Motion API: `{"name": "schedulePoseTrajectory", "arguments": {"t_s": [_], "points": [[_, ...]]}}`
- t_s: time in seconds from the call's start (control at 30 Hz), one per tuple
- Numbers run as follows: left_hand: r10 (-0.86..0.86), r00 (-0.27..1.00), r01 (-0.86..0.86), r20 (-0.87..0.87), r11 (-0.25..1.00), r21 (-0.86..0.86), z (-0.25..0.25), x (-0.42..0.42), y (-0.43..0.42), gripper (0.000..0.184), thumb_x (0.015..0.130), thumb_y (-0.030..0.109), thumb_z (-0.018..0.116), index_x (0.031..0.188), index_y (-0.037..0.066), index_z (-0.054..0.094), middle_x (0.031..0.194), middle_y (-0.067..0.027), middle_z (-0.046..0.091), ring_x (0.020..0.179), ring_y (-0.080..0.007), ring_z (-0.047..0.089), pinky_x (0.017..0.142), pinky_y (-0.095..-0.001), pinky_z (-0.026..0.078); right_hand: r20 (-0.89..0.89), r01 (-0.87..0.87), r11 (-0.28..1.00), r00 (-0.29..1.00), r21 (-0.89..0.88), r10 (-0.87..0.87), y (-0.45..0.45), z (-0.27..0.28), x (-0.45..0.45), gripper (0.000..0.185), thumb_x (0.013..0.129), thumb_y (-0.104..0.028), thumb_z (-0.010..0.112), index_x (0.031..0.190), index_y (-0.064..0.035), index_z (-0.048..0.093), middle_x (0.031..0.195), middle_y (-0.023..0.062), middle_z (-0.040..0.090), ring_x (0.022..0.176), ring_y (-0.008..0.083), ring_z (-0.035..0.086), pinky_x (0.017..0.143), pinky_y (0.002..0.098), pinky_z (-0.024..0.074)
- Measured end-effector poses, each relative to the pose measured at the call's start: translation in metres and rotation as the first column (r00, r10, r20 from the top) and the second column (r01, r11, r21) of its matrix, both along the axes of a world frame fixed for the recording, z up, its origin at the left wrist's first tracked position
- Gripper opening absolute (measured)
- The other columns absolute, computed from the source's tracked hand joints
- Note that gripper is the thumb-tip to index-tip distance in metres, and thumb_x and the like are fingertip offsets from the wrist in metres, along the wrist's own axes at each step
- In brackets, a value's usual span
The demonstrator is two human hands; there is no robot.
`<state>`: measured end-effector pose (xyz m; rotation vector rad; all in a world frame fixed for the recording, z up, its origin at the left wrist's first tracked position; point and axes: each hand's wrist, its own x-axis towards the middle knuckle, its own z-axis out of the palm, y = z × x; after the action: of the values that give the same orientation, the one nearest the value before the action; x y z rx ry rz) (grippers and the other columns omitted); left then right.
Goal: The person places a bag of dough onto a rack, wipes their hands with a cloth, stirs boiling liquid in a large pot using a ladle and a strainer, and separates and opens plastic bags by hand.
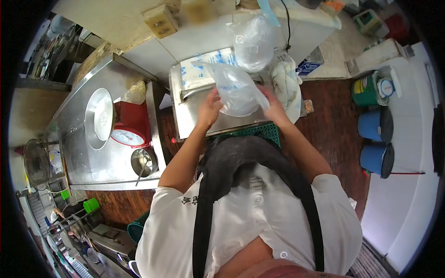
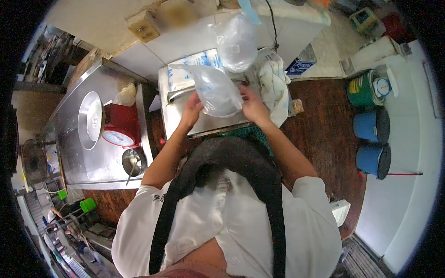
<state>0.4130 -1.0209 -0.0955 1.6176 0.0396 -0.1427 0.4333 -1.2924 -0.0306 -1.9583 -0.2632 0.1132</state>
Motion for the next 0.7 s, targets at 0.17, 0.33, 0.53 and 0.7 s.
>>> {"name": "schedulePoseTrajectory", "arguments": {"t_s": [0.17,0.33,0.53,0.7], "points": [[0.003,0.999,-0.004,0.037,1.000,0.026,-0.029,-0.014,-0.015,0.062,0.092,0.010,0.062,0.147,0.002,0.034,0.129,-0.0167,0.055,0.115,-0.0256,0.056,0.096,-0.0366,0.047,0.184,-0.151,0.943,0.960,-0.296,0.212,-0.008,-0.049,0.013,0.051,0.085,-0.004,0.057,0.135,-0.0066,0.051,0.118,0.0217,0.061,0.108,0.0379,0.059,0.096,0.0421,0.0466],[0.156,0.987,-0.112,-0.046,0.856,0.505,-0.002,-0.048,0.007,0.062,0.087,0.017,0.071,0.138,0.000,0.039,0.085,-0.0124,0.062,0.077,-0.0250,0.061,0.071,-0.0381,0.050,0.360,0.086,0.988,0.932,-0.126,-0.035,0.004,0.125,-0.011,0.054,0.082,0.000,0.059,0.135,-0.0029,0.051,0.102,0.0184,0.062,0.095,0.0337,0.061,0.087,0.0412,0.0493],[0.110,0.986,-0.015,-0.128,0.814,0.580,-0.043,-0.059,0.019,0.065,0.078,0.022,0.080,0.126,-0.001,0.042,0.076,-0.0142,0.061,0.071,-0.0306,0.062,0.067,-0.0407,0.050,0.681,-0.445,0.895,0.659,0.011,0.320,0.032,0.285,-0.064,0.026,0.079,-0.015,0.075,0.098,-0.0027,0.062,0.080,0.0045,0.062,0.068,0.0261,0.061,0.069,0.0358,0.0507],[0.083,0.980,0.056,-0.183,0.762,0.645,-0.024,-0.049,0.018,0.065,0.078,0.026,0.079,0.124,-0.001,0.042,0.084,-0.0203,0.064,0.081,-0.0368,0.066,0.073,-0.0438,0.051,0.629,-0.527,0.836,0.601,-0.153,0.494,0.034,0.353,-0.077,0.019,0.079,-0.021,0.074,0.086,-0.0062,0.065,0.082,0.0050,0.061,0.071,0.0253,0.062,0.070,0.0361,0.0505]]}}
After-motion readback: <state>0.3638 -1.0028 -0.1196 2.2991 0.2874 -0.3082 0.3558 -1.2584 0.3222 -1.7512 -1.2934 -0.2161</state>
